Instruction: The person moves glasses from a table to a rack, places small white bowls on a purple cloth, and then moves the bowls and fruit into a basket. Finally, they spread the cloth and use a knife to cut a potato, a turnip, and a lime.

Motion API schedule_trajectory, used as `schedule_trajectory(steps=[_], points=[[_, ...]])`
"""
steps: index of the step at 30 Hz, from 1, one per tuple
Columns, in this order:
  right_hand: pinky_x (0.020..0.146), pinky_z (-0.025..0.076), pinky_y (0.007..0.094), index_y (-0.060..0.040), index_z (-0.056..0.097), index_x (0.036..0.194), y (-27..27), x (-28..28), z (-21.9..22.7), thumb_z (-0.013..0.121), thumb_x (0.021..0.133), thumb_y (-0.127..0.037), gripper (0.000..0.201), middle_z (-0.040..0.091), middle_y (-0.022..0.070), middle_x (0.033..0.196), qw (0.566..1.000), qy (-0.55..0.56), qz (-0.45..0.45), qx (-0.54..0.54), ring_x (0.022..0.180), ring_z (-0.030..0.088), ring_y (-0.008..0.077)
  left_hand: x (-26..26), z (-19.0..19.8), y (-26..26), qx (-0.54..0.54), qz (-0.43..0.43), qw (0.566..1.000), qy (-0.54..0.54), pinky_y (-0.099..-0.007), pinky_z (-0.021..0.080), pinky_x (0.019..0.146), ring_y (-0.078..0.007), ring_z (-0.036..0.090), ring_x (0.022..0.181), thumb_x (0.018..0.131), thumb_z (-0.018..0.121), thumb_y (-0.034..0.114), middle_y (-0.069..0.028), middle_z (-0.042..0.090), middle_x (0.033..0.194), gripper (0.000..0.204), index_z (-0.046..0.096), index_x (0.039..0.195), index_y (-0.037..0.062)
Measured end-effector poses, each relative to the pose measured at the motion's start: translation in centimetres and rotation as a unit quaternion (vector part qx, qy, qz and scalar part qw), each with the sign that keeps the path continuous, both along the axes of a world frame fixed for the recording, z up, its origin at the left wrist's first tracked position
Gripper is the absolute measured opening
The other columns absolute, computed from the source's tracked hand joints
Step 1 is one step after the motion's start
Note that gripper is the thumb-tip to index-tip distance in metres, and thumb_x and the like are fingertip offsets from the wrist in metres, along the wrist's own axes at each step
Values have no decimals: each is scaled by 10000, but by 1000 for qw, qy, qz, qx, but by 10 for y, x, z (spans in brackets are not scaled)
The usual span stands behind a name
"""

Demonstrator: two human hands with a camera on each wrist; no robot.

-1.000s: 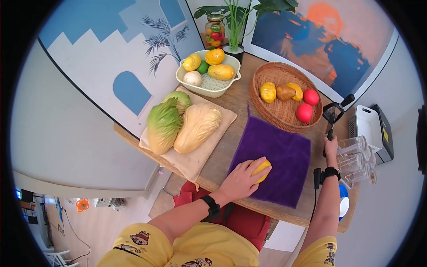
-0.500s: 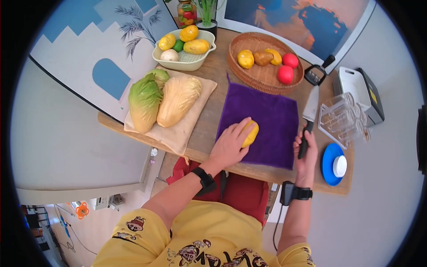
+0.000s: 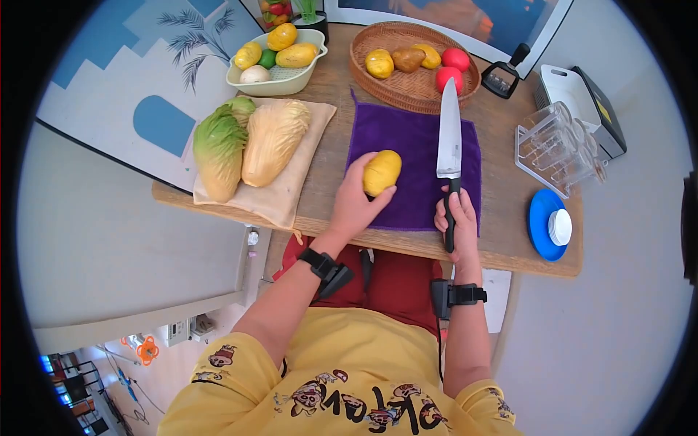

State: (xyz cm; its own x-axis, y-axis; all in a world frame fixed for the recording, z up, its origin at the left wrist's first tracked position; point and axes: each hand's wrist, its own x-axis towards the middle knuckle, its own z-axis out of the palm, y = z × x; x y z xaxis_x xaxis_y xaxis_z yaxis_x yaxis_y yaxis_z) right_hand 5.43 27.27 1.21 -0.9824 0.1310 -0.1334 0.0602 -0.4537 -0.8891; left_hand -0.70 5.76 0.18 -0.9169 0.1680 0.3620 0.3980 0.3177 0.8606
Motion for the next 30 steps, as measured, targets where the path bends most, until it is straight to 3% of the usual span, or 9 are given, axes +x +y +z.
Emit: schedule_trajectory(steps=[3,5,7,10,15,17,19,21,30], points=[[511,347,225,-50,535,1193,1,3,-3,520,1081,-261,240,534,18,727,1000,-8,-1,12,564,444,68,-7,1,-1,70,3,996,-53,-396,510,994,-264,631,1166,930,729,179,-150,622,1237,540,465,1381,40],[509,346,225,-41,527,1201,2,4,-6,510,1085,-261,249,535,23,740,1000,-5,-7,-4,568,447,69,-10,2,0,304,-33,921,-241,-367,568,902,-257,673,1066,946,717,192,-167,627,1216,520,448,1365,41],[510,346,224,-32,519,1206,3,7,-7,500,1088,-256,254,535,29,755,999,3,-11,-41,568,444,70,-6,16,2,336,-60,900,-271,-358,586,875,-255,689,1031,990,661,212,-158,629,1203,454,448,1353,43],[515,345,223,-31,517,1209,2,6,-9,492,1090,-242,243,535,39,764,997,4,-32,-64,569,436,77,-12,15,5,420,-216,802,-366,-438,554,958,-332,671,1093,1045,537,325,-197,601,1324,489,436,1415,22],[525,348,229,-26,515,1207,3,6,-9,482,1093,-238,242,537,50,774,995,0,-48,-90,571,433,87,-22,-7,3,492,-250,701,-452,-448,523,1001,-324,618,1196,1041,533,415,-195,578,1386,581,442,1468,32],[526,349,230,-25,515,1207,3,8,-8,479,1094,-237,244,535,51,771,995,-4,-52,-86,571,433,88,-28,-16,-4,568,-290,600,-482,-429,517,995,-320,603,1217,1042,526,437,-190,579,1387,586,451,1466,40],[527,350,231,-23,514,1208,2,5,-8,476,1095,-237,245,533,51,769,995,-4,-48,-83,571,432,88,-26,-16,-2,563,-286,605,-486,-408,518,976,-311,599,1222,1041,523,458,-172,577,1395,591,455,1467,54],[528,352,234,-20,514,1210,2,6,-8,467,1099,-242,253,531,51,768,995,-7,-59,-80,579,434,88,-23,-16,1,508,-264,665,-480,-406,518,967,-305,602,1216,1040,519,475,-152,577,1399,596,455,1470,68],[581,386,248,-58,503,1262,0,12,-1,452,1102,-292,288,538,56,822,990,-2,-63,-129,629,460,106,-27,-23,0,541,-283,614,-500,-331,536,830,-236,639,977,1057,484,497,-101,625,1249,527,509,1394,93]])
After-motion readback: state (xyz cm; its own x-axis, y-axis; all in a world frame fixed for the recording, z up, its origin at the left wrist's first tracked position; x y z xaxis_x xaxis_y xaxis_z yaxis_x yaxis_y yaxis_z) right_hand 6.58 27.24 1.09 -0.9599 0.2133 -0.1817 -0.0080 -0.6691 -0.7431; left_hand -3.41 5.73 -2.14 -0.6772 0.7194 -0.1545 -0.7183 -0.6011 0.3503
